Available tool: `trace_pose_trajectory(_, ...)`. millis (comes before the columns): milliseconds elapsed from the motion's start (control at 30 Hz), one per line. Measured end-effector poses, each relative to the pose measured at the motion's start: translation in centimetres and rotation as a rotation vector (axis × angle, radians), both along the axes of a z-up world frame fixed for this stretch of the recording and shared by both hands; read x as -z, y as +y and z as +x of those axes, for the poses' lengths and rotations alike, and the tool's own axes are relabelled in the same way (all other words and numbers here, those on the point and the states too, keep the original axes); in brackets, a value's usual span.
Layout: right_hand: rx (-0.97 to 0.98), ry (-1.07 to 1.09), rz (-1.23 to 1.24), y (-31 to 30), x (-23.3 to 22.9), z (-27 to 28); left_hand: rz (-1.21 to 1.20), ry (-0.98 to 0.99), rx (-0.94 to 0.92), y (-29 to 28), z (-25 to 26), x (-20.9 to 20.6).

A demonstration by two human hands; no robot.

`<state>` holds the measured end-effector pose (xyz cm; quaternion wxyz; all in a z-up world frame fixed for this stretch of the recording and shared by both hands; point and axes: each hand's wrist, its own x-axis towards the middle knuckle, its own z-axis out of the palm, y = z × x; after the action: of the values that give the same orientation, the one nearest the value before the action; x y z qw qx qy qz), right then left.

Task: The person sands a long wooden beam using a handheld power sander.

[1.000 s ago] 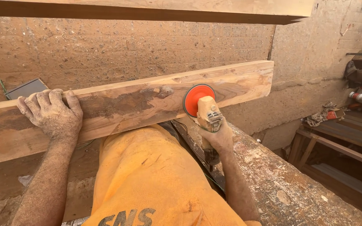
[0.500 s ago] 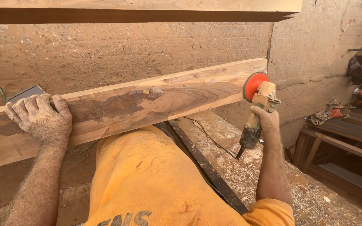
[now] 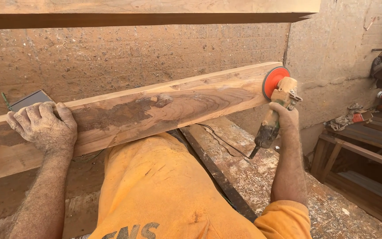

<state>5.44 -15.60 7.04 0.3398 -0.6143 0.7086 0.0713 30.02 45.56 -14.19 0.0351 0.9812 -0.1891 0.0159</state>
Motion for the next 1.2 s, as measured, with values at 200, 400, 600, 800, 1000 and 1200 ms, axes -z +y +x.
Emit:
trace_pose_trajectory(200,-0.025,-0.022,0.031,-0.3,2.0,-2.1,-0.014,0.001,-0.019,-0.1,0.0,-0.4)
trace_pose_trajectory(400,0.037,-0.03,0.015,-0.1,0.4,-0.3,0.081,-0.088,0.043,0.6,-0.4,0.3)
trace_pose_trajectory(600,0.029,-0.101,0.017,-1.7,2.1,-3.0,0.036,-0.031,0.019,1.2,-0.7,1.2)
trace_pose_trajectory(800,0.083,-0.102,-0.011,-4.0,2.0,-3.4,0.034,-0.047,0.028,1.2,-0.5,1.3)
trace_pose_trajectory(1000,-0.002,-0.104,-0.004,-2.5,1.8,-2.3,0.07,-0.06,0.023,0.8,-0.3,0.9)
trace_pose_trajectory(1200,0.073,-0.125,-0.014,-3.7,1.8,-1.7,0.03,-0.037,0.017,0.8,-0.5,0.6)
